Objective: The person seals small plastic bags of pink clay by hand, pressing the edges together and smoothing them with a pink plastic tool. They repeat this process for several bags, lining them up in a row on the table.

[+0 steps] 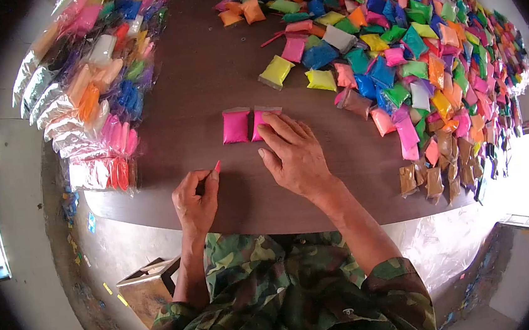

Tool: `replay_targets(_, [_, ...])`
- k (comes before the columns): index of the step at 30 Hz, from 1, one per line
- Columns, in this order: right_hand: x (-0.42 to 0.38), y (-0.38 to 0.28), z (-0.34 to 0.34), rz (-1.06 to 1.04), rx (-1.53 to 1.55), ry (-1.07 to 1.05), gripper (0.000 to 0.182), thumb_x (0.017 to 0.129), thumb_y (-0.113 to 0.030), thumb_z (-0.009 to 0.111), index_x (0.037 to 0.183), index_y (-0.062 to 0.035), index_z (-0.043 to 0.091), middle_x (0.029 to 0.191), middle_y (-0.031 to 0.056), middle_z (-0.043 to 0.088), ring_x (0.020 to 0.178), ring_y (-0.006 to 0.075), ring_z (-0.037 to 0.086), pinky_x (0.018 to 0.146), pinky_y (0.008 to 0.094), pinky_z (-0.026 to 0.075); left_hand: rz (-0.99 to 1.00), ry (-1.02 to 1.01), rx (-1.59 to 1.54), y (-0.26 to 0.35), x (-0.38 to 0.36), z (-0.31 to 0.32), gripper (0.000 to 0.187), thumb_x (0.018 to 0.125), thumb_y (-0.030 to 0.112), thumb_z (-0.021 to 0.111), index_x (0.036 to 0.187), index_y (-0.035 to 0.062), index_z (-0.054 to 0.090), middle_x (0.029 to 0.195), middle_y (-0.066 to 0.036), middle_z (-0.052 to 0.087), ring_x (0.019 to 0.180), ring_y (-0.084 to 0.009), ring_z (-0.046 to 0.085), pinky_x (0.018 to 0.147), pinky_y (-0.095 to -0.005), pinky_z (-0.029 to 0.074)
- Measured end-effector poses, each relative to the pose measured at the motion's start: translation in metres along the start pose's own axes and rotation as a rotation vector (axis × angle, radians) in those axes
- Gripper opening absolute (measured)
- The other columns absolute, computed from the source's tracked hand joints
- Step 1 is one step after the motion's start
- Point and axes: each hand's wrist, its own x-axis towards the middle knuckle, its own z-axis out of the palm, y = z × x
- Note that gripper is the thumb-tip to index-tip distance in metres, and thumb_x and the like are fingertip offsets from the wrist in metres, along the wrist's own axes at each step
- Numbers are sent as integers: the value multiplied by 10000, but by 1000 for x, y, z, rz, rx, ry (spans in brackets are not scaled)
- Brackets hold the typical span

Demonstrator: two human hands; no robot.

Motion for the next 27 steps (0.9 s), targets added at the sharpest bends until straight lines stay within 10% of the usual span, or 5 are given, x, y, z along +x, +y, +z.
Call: replay_targets(27, [27,-16,41,-109,-20,61,320,868,-104,762,1187,-105,738,1269,39,695,1186,228,685,1151,444,429,151,-173,68,8,105,2,92,956,73,773,1005,-4,762,892,-166,748,770,-294,715,701,-376,544])
